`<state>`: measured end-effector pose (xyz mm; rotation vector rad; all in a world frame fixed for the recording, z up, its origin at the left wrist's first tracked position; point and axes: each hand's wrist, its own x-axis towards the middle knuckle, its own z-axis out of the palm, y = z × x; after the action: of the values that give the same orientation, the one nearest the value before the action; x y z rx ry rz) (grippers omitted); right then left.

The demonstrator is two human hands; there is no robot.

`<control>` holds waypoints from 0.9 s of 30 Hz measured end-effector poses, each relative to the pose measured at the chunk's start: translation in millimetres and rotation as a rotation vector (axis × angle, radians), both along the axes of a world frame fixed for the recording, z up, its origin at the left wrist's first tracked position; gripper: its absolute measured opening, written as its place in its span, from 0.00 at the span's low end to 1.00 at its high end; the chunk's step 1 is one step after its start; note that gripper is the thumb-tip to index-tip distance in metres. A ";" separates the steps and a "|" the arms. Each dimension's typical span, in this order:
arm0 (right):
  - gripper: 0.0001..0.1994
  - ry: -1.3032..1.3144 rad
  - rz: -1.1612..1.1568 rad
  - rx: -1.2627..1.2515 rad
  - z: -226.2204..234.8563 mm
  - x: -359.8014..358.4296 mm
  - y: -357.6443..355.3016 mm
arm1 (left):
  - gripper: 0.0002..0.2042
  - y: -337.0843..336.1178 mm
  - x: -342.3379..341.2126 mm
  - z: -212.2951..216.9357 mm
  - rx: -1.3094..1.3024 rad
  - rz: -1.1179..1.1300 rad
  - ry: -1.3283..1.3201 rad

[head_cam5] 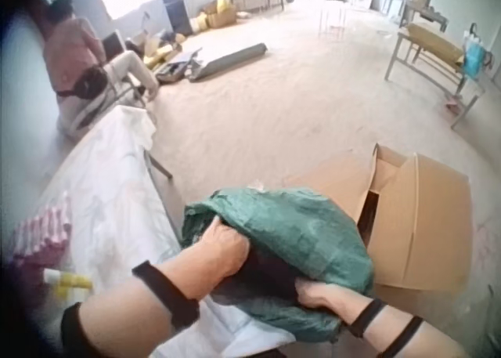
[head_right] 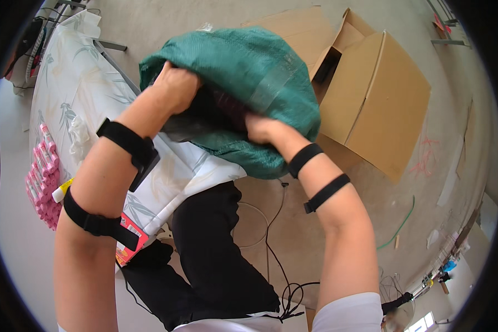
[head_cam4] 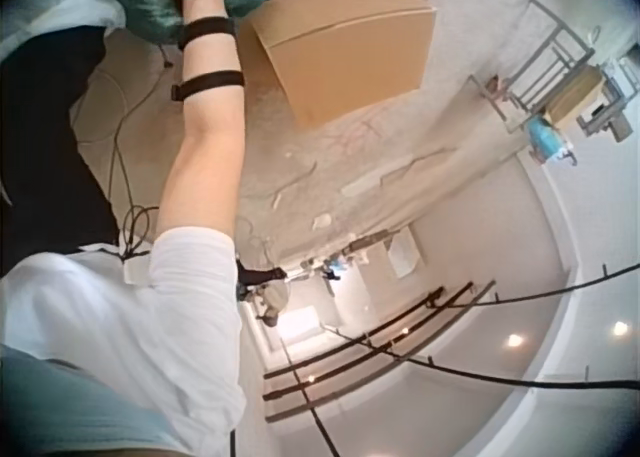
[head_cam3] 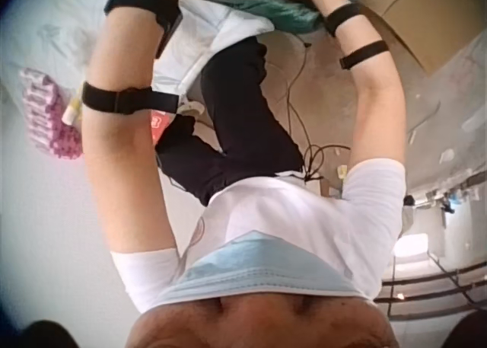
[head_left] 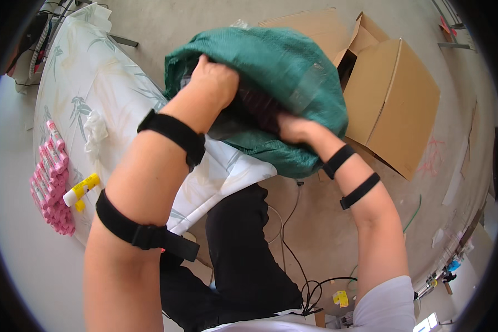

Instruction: Manually applying labels to pink plastic products.

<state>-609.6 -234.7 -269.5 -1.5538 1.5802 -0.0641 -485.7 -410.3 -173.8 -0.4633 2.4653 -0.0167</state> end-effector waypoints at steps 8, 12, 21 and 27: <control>0.18 -0.559 -1.280 0.008 74.6 -117.8 -28.2 | 0.11 69.3 -50.7 -52.7 0.377 0.019 0.078; 0.20 -0.157 -0.753 0.212 63.1 -116.5 -27.5 | 0.14 113.8 -44.5 -59.6 0.682 -0.450 -0.191; 0.16 0.277 -0.511 -0.155 -2.6 -38.0 52.9 | 0.21 125.6 -32.0 -41.7 0.863 -0.036 -0.354; 0.21 0.312 -0.543 -0.030 -4.3 -56.8 38.2 | 0.20 130.8 -28.9 -39.6 0.768 -0.107 -0.416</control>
<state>-666.4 -196.6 -273.8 -1.1539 2.2245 -0.1499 -514.5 -279.5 -213.5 0.0163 1.8907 0.6910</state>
